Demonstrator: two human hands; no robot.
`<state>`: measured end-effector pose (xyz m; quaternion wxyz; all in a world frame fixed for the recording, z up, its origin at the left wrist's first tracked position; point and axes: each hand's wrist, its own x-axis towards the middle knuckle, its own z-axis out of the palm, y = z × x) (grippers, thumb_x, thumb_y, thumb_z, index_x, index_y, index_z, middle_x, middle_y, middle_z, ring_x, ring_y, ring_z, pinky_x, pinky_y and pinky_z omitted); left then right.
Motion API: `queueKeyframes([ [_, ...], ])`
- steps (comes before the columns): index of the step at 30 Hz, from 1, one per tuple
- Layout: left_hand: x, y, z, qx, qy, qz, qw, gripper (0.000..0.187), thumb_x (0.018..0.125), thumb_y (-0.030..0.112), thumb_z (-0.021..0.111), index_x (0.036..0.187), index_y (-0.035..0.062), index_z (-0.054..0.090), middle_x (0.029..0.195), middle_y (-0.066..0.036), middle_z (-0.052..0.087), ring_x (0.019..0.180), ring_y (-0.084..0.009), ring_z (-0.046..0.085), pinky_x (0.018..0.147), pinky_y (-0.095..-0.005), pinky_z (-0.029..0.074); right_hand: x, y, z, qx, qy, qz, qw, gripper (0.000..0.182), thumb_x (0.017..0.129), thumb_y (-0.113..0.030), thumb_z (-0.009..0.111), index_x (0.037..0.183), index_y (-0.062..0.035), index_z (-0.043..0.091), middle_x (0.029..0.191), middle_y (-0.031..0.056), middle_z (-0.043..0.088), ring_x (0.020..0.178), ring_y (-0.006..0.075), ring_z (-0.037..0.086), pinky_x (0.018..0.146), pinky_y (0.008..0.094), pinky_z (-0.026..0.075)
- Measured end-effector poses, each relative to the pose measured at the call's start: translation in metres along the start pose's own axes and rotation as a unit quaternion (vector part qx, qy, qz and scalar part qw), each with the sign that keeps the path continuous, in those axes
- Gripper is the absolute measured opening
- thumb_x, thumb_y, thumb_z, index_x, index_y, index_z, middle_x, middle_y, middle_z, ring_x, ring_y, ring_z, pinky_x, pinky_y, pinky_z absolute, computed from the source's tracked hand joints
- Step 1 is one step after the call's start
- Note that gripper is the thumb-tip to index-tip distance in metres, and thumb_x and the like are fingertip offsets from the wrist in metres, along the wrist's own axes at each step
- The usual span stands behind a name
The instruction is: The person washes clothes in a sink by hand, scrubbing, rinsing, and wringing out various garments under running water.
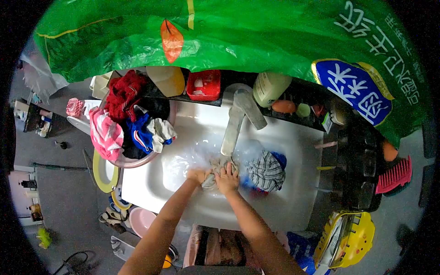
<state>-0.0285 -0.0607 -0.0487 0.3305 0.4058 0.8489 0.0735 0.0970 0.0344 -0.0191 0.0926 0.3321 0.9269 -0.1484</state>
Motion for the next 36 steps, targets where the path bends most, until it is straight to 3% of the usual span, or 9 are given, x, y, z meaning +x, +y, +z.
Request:
queueKeyframes([
  [4, 0.009, -0.001, 0.005, 0.122, 0.211, 0.043, 0.969, 0.025, 0.07, 0.032, 0.057, 0.084, 0.0121, 0.062, 0.094, -0.014, 0.059, 0.091, -0.0277, 0.055, 0.082, -0.0412, 0.04, 0.015, 0.014, 0.021, 0.04, 0.12, -0.063, 0.99, 0.04, 0.075, -0.03, 0.053, 0.111, -0.0109, 0.05, 0.123, 0.0117, 0.04, 0.105, 0.0343, 0.043, 0.083, 0.0472, 0.035],
  [9, -0.003, 0.018, -0.019, -0.196, 0.277, -0.068, 0.938, 0.017, 0.062, 0.016, 0.063, 0.068, 0.006, 0.051, 0.067, -0.012, 0.054, 0.063, -0.031, 0.053, 0.06, -0.039, 0.042, 0.011, 0.048, -0.006, 0.337, 0.144, 0.008, 0.931, 0.02, 0.066, -0.007, 0.063, 0.083, 0.0001, 0.057, 0.083, 0.0109, 0.056, 0.078, 0.0263, 0.055, 0.069, 0.0311, 0.043],
  [14, -0.035, 0.006, 0.003, -0.544, 0.416, -0.105, 0.721, 0.032, 0.067, 0.005, 0.066, 0.057, 0.008, 0.036, 0.054, 0.0, 0.041, 0.049, -0.0116, 0.037, 0.048, -0.0256, 0.034, -0.03, 0.108, -0.01, 0.452, 0.235, 0.034, 0.86, 0.018, 0.074, -0.003, 0.061, 0.089, 0.0004, 0.052, 0.085, 0.0042, 0.052, 0.077, 0.0134, 0.05, 0.067, 0.0222, 0.04],
  [16, -0.067, 0.024, -0.026, -0.568, 0.43, -0.156, 0.684, 0.036, 0.07, 0.005, 0.067, 0.056, 0.0105, 0.034, 0.054, 0.004, 0.036, 0.054, -0.0063, 0.031, 0.049, -0.021, 0.03, -0.053, 0.092, -0.06, 0.597, 0.203, 0.177, 0.756, 0.024, 0.07, -0.006, 0.062, 0.091, -0.0013, 0.053, 0.09, 0.0122, 0.054, 0.08, 0.0252, 0.053, 0.073, 0.0294, 0.042],
  [18, -0.085, 0.025, -0.033, -0.582, 0.435, -0.171, 0.666, 0.037, 0.071, 0.007, 0.067, 0.055, 0.011, 0.033, 0.054, 0.005, 0.035, 0.055, -0.0059, 0.031, 0.05, -0.0202, 0.029, -0.058, 0.093, -0.066, 0.542, 0.248, 0.151, 0.788, 0.029, 0.068, -0.005, 0.061, 0.095, -0.0023, 0.053, 0.093, 0.0123, 0.054, 0.084, 0.027, 0.051, 0.078, 0.0323, 0.04],
  [22, -0.119, 0.023, -0.055, -0.006, 0.346, -0.189, 0.919, 0.022, 0.068, 0.015, 0.068, 0.078, 0.0071, 0.05, 0.07, -0.004, 0.054, 0.064, -0.0187, 0.05, 0.056, -0.0319, 0.039, -0.07, 0.064, -0.109, 0.135, 0.354, 0.112, 0.919, 0.035, 0.065, -0.002, 0.056, 0.1, -0.0052, 0.052, 0.105, 0.0118, 0.05, 0.099, 0.0309, 0.045, 0.087, 0.0419, 0.033],
  [23, -0.127, 0.032, -0.08, 0.051, 0.219, -0.217, 0.95, 0.048, 0.066, 0.021, 0.067, 0.109, 0.0105, 0.047, 0.108, -0.013, 0.051, 0.102, -0.0343, 0.047, 0.081, -0.0462, 0.039, -0.067, 0.054, -0.118, 0.096, 0.334, 0.102, 0.932, 0.039, 0.063, -0.002, 0.055, 0.101, -0.0079, 0.052, 0.112, 0.0111, 0.044, 0.111, 0.0332, 0.036, 0.092, 0.0499, 0.024],
  [29, -0.059, 0.01, -0.043, 0.152, 0.132, 0.191, 0.961, 0.058, 0.077, 0.036, 0.054, 0.13, 0.0304, 0.031, 0.141, -0.012, 0.014, 0.128, -0.0383, 0.011, 0.1, -0.0585, 0.012, -0.028, 0.015, -0.062, -0.013, 0.082, -0.139, 0.987, 0.054, 0.077, -0.034, 0.05, 0.127, -0.0194, 0.038, 0.137, 0.0139, 0.022, 0.122, 0.0396, 0.023, 0.099, 0.0508, 0.019],
  [36, 0.001, -0.023, 0.016, 0.181, -0.051, 0.106, 0.977, 0.056, 0.079, 0.048, 0.043, 0.129, 0.0234, 0.037, 0.136, -0.014, 0.028, 0.128, -0.0293, 0.02, 0.099, -0.0548, 0.014, -0.006, 0.016, 0.004, -0.015, -0.006, -0.058, 0.998, 0.064, 0.078, -0.053, 0.045, 0.129, -0.0153, 0.034, 0.139, 0.0182, 0.013, 0.122, 0.0465, 0.017, 0.098, 0.052, 0.022],
])
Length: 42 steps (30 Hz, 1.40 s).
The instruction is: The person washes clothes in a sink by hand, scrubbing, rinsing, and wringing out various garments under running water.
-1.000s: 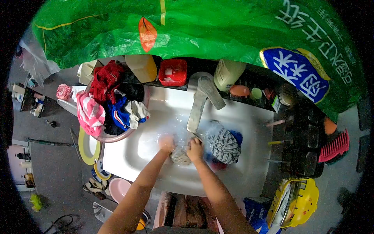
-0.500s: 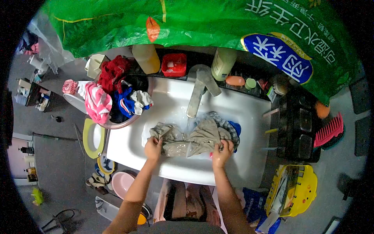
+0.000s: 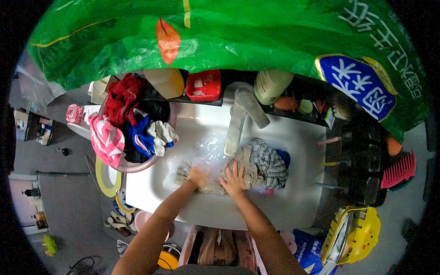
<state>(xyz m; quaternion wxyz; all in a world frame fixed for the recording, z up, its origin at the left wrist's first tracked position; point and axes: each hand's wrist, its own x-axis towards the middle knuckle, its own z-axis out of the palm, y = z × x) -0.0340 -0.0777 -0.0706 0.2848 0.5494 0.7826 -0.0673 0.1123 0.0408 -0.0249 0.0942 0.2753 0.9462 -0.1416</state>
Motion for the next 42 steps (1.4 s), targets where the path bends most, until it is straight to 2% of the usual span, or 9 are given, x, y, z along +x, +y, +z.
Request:
queueKeyframes([
  [9, 0.008, 0.005, -0.027, -0.049, -0.067, -0.089, 0.993, 0.051, 0.075, 0.046, 0.051, 0.115, 0.0133, 0.049, 0.124, -0.009, 0.043, 0.115, -0.0266, 0.038, 0.096, -0.0421, 0.027, 0.015, 0.015, 0.029, 0.04, 0.133, -0.043, 0.989, 0.044, 0.076, -0.04, 0.057, 0.106, -0.0071, 0.051, 0.125, 0.0226, 0.032, 0.111, 0.045, 0.031, 0.091, 0.0486, 0.03],
  [13, -0.031, 0.005, -0.045, -0.112, 0.275, -0.202, 0.933, 0.041, 0.069, 0.038, 0.063, 0.101, 0.0132, 0.053, 0.108, -0.006, 0.047, 0.104, -0.0264, 0.043, 0.088, -0.0401, 0.035, 0.014, 0.022, -0.019, 0.172, 0.156, -0.067, 0.97, 0.031, 0.072, -0.029, 0.064, 0.09, -0.005, 0.055, 0.101, 0.0172, 0.046, 0.09, 0.0367, 0.044, 0.075, 0.0423, 0.038],
  [16, -0.04, 0.002, -0.039, -0.162, 0.288, -0.421, 0.845, 0.048, 0.065, 0.04, 0.067, 0.102, 0.0125, 0.053, 0.112, -0.006, 0.045, 0.106, -0.0272, 0.041, 0.089, -0.0387, 0.035, -0.003, 0.027, -0.033, 0.263, 0.205, -0.042, 0.942, 0.023, 0.066, -0.013, 0.069, 0.081, -0.0029, 0.056, 0.08, 0.0112, 0.05, 0.077, 0.0313, 0.05, 0.066, 0.0362, 0.041],
  [20, -0.048, -0.02, -0.047, -0.313, 0.052, -0.358, 0.878, 0.052, 0.06, 0.035, 0.072, 0.098, 0.0047, 0.052, 0.089, -0.009, 0.058, 0.085, -0.0245, 0.056, 0.075, -0.036, 0.045, -0.038, 0.034, -0.062, 0.342, 0.262, 0.03, 0.902, 0.022, 0.062, -0.011, 0.072, 0.075, -0.0024, 0.057, 0.076, 0.0103, 0.052, 0.07, 0.0269, 0.052, 0.061, 0.0334, 0.041],
  [27, -0.089, 0.0, -0.091, -0.406, 0.354, -0.348, 0.768, 0.039, 0.054, 0.018, 0.075, 0.08, 0.0032, 0.051, 0.076, -0.012, 0.059, 0.072, -0.0265, 0.058, 0.063, -0.0366, 0.045, -0.07, 0.053, -0.107, 0.378, 0.292, 0.108, 0.872, 0.022, 0.062, -0.01, 0.071, 0.077, -0.0021, 0.057, 0.079, 0.0096, 0.053, 0.073, 0.0264, 0.052, 0.064, 0.0325, 0.041],
  [30, -0.095, 0.006, -0.101, -0.222, 0.535, -0.247, 0.777, 0.036, 0.054, 0.014, 0.073, 0.079, 0.0033, 0.05, 0.069, -0.012, 0.058, 0.062, -0.0275, 0.056, 0.057, -0.0358, 0.044, -0.075, 0.048, -0.127, 0.293, 0.311, 0.102, 0.898, 0.019, 0.065, -0.013, 0.068, 0.081, -0.005, 0.059, 0.078, 0.0087, 0.053, 0.073, 0.0248, 0.053, 0.064, 0.0323, 0.042],
  [33, -0.108, 0.05, -0.123, -0.375, 0.487, -0.171, 0.77, 0.034, 0.056, 0.011, 0.07, 0.082, 0.0039, 0.05, 0.058, -0.012, 0.054, 0.049, -0.0296, 0.053, 0.049, -0.0338, 0.043, -0.081, 0.029, -0.157, -0.061, 0.369, 0.053, 0.926, 0.023, 0.07, -0.021, 0.065, 0.087, -0.0065, 0.06, 0.087, 0.0095, 0.055, 0.079, 0.0265, 0.054, 0.068, 0.0328, 0.043],
  [38, -0.117, 0.143, -0.111, -0.399, 0.355, -0.008, 0.845, 0.031, 0.066, 0.01, 0.065, 0.092, 0.0022, 0.05, 0.081, -0.018, 0.057, 0.078, -0.0328, 0.055, 0.069, -0.0405, 0.043, -0.042, -0.01, -0.114, 0.484, -0.044, 0.075, 0.87, 0.051, 0.071, -0.028, 0.063, 0.112, -0.0013, 0.051, 0.108, 0.0172, 0.053, 0.094, 0.0274, 0.053, 0.082, 0.0342, 0.041],
  [42, -0.116, 0.149, -0.07, -0.451, 0.269, 0.039, 0.85, 0.024, 0.073, 0.008, 0.058, 0.095, 0.0013, 0.054, 0.087, -0.015, 0.06, 0.082, -0.0273, 0.058, 0.074, -0.0364, 0.045, -0.027, -0.007, -0.085, 0.348, -0.103, 0.086, 0.928, 0.052, 0.068, -0.023, 0.063, 0.113, 0.0018, 0.051, 0.102, 0.0196, 0.058, 0.086, 0.0248, 0.057, 0.074, 0.0299, 0.044],
])
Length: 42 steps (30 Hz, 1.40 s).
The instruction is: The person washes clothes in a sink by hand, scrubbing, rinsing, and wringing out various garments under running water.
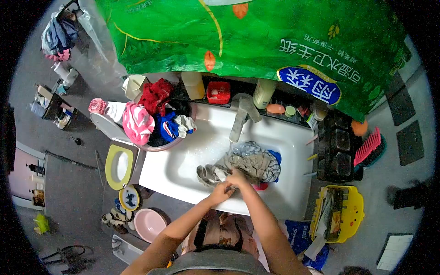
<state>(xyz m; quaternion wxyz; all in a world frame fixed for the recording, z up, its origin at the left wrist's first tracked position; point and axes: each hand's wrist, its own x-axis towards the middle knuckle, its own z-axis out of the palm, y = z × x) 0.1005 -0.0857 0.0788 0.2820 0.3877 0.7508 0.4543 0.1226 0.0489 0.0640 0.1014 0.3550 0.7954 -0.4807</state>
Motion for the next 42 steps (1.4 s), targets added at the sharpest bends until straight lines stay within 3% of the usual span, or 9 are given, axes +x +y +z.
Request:
queueKeyframes([
  [4, -0.005, -0.007, -0.039, -0.148, 0.105, -0.032, 0.983, 0.018, 0.078, 0.009, 0.053, 0.093, 0.0031, 0.059, 0.092, -0.012, 0.061, 0.088, -0.0216, 0.057, 0.079, -0.0324, 0.046, -0.006, -0.009, -0.013, 0.133, 0.049, -0.02, 0.99, 0.031, 0.073, -0.014, 0.059, 0.097, 0.0064, 0.059, 0.085, 0.013, 0.064, 0.073, 0.0168, 0.058, 0.067, 0.0266, 0.044],
  [8, 0.006, -0.036, -0.065, 0.269, 0.294, -0.032, 0.917, 0.049, 0.066, 0.014, 0.064, 0.111, 0.0023, 0.049, 0.091, -0.016, 0.059, 0.082, -0.0301, 0.057, 0.079, -0.0333, 0.045, -0.03, -0.04, -0.031, 0.249, 0.098, -0.087, 0.96, 0.029, 0.077, -0.014, 0.059, 0.099, 0.0049, 0.058, 0.089, 0.0082, 0.062, 0.078, 0.0136, 0.055, 0.069, 0.026, 0.043],
  [12, 0.032, -0.128, -0.044, -0.233, 0.072, -0.291, 0.925, 0.038, 0.073, 0.018, 0.059, 0.105, -0.001, 0.052, 0.087, -0.012, 0.06, 0.076, -0.0227, 0.057, 0.071, -0.0312, 0.048, -0.061, -0.077, -0.054, 0.384, 0.086, -0.154, 0.906, 0.028, 0.077, -0.013, 0.057, 0.099, 0.0047, 0.057, 0.085, 0.0031, 0.06, 0.075, 0.0104, 0.053, 0.068, 0.023, 0.042],
  [14, 0.024, -0.056, -0.078, -0.315, 0.071, -0.387, 0.864, 0.024, 0.078, 0.015, 0.05, 0.096, 0.0004, 0.056, 0.085, -0.011, 0.06, 0.073, -0.0212, 0.057, 0.067, -0.0338, 0.049, -0.068, -0.08, -0.069, 0.443, 0.117, -0.163, 0.874, 0.025, 0.078, -0.011, 0.055, 0.098, 0.0041, 0.058, 0.084, 0.0031, 0.06, 0.075, 0.0105, 0.053, 0.068, 0.023, 0.042],
  [17, 0.031, -0.062, -0.11, -0.54, 0.153, -0.299, 0.771, 0.026, 0.082, 0.01, 0.034, 0.094, 0.0023, 0.056, 0.086, -0.012, 0.059, 0.075, -0.0231, 0.058, 0.063, -0.0378, 0.05, -0.071, -0.06, -0.104, 0.414, 0.16, -0.122, 0.888, 0.022, 0.074, -0.007, 0.055, 0.094, 0.0001, 0.057, 0.082, 0.0036, 0.058, 0.073, 0.0125, 0.052, 0.068, 0.0237, 0.041],
  [20, 0.026, -0.013, -0.141, -0.541, 0.131, -0.255, 0.791, 0.025, 0.084, 0.011, 0.037, 0.104, 0.0018, 0.049, 0.093, -0.013, 0.057, 0.082, -0.0231, 0.058, 0.071, -0.0359, 0.049, -0.061, -0.02, -0.115, 0.257, 0.169, -0.129, 0.943, 0.017, 0.07, -0.003, 0.058, 0.087, -0.0023, 0.055, 0.077, 0.002, 0.054, 0.071, 0.01, 0.05, 0.067, 0.0231, 0.04],
  [33, 0.019, 0.181, -0.222, -0.38, 0.238, 0.031, 0.893, 0.013, 0.069, -0.003, 0.057, 0.079, 0.0049, 0.054, 0.075, 0.001, 0.055, 0.069, -0.0061, 0.05, 0.065, -0.0189, 0.039, -0.132, -0.113, -0.165, 0.11, 0.473, -0.237, 0.841, 0.02, 0.065, -0.011, 0.061, 0.074, -0.0029, 0.045, 0.063, 0.0098, 0.048, 0.057, 0.023, 0.047, 0.057, 0.0311, 0.039],
  [39, 0.037, 0.075, -0.16, -0.098, 0.294, -0.066, 0.948, 0.009, 0.072, 0.009, 0.058, 0.077, 0.0041, 0.053, 0.072, -0.005, 0.056, 0.066, -0.0132, 0.052, 0.064, -0.0255, 0.042, -0.096, -0.061, -0.117, -0.064, 0.439, -0.116, 0.889, 0.02, 0.072, -0.022, 0.057, 0.088, -0.0097, 0.057, 0.074, 0.0098, 0.059, 0.065, 0.0302, 0.057, 0.06, 0.0397, 0.044],
  [42, 0.041, 0.025, -0.122, 0.212, 0.249, -0.082, 0.941, 0.019, 0.073, 0.02, 0.056, 0.081, 0.0035, 0.052, 0.094, -0.016, 0.055, 0.083, -0.0254, 0.054, 0.07, -0.0353, 0.043, -0.073, -0.03, -0.089, -0.258, 0.339, -0.1, 0.899, 0.033, 0.074, -0.021, 0.057, 0.106, -0.0154, 0.058, 0.111, 0.01, 0.052, 0.105, 0.0324, 0.045, 0.086, 0.0453, 0.036],
])
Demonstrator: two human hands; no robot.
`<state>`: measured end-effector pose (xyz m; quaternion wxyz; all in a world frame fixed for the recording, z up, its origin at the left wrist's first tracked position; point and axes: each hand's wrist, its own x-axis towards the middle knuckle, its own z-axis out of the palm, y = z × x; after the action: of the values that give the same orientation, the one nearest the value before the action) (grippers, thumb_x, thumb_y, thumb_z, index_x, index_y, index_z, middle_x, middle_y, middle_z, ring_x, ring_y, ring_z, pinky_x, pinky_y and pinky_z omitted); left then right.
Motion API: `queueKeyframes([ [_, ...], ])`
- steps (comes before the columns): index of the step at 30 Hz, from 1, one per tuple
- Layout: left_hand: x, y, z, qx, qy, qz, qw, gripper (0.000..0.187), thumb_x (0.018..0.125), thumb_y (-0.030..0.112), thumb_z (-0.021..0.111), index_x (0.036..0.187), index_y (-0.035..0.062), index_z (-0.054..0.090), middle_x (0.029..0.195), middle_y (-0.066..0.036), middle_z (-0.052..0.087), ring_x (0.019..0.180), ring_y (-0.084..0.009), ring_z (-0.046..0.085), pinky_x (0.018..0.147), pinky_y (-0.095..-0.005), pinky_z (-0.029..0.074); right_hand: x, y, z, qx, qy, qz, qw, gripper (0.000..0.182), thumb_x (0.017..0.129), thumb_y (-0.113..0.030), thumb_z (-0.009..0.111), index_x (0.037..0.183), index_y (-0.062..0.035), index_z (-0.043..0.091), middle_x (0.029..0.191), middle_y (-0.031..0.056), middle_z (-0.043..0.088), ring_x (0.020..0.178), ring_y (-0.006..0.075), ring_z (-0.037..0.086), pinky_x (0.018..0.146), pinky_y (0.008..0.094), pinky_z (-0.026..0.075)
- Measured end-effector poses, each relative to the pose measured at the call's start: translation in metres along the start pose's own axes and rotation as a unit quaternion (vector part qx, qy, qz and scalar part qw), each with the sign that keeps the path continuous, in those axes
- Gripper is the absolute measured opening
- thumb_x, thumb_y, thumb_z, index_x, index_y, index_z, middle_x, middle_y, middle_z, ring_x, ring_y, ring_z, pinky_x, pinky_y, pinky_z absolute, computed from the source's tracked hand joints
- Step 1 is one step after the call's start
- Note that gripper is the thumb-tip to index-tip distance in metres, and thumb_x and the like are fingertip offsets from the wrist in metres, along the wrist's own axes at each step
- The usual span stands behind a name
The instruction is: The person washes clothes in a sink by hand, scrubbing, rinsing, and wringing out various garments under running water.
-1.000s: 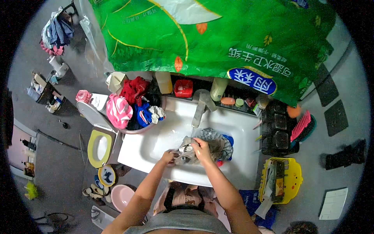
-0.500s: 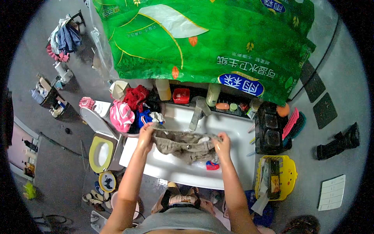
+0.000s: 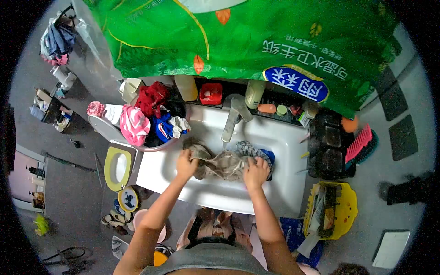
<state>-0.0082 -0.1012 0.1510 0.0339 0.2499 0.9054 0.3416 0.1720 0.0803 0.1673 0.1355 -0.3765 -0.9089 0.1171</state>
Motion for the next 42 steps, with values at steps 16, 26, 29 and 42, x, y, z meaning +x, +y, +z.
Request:
queueKeyframes([
  [16, 0.012, -0.093, 0.178, 0.166, -0.22, 0.167, 0.947, 0.051, 0.082, 0.045, 0.041, 0.126, 0.02, 0.039, 0.132, -0.02, 0.032, 0.124, -0.044, 0.017, 0.096, -0.0452, 0.03, -0.013, 0.01, 0.21, -0.068, -0.24, -0.129, 0.96, 0.038, 0.079, -0.028, 0.047, 0.114, -0.0128, 0.051, 0.136, 0.0162, 0.024, 0.127, 0.0403, 0.011, 0.099, 0.0596, 0.001],
  [26, 0.005, -0.125, 0.224, 0.05, -0.309, 0.033, 0.949, 0.038, 0.078, 0.03, 0.048, 0.102, 0.0022, 0.055, 0.103, -0.022, 0.054, 0.096, -0.0364, 0.051, 0.084, -0.0438, 0.039, -0.033, 0.052, 0.292, 0.065, -0.154, -0.06, 0.984, 0.047, 0.076, -0.028, 0.051, 0.119, -0.008, 0.045, 0.122, 0.0228, 0.04, 0.122, 0.0414, 0.025, 0.101, 0.0557, 0.011],
  [29, 0.019, -0.112, 0.209, 0.077, -0.367, 0.035, 0.926, 0.033, 0.076, 0.025, 0.049, 0.099, 0.0017, 0.057, 0.105, -0.023, 0.053, 0.097, -0.0353, 0.05, 0.085, -0.0427, 0.039, -0.027, 0.042, 0.268, -0.018, -0.136, -0.096, 0.986, 0.044, 0.077, -0.021, 0.049, 0.118, -0.0075, 0.046, 0.125, 0.0199, 0.038, 0.12, 0.0391, 0.028, 0.101, 0.0509, 0.016],
  [42, -0.003, -0.058, 0.052, -0.314, -0.149, -0.165, 0.923, 0.03, 0.089, 0.022, 0.036, 0.109, 0.0029, 0.046, 0.088, -0.01, 0.053, 0.075, -0.0155, 0.052, 0.066, -0.0295, 0.045, -0.013, -0.004, 0.046, 0.355, -0.056, 0.062, 0.931, 0.034, 0.076, 0.0, 0.045, 0.107, -0.0085, 0.055, 0.096, 0.0161, 0.059, 0.085, 0.0301, 0.056, 0.075, 0.0332, 0.043],
])
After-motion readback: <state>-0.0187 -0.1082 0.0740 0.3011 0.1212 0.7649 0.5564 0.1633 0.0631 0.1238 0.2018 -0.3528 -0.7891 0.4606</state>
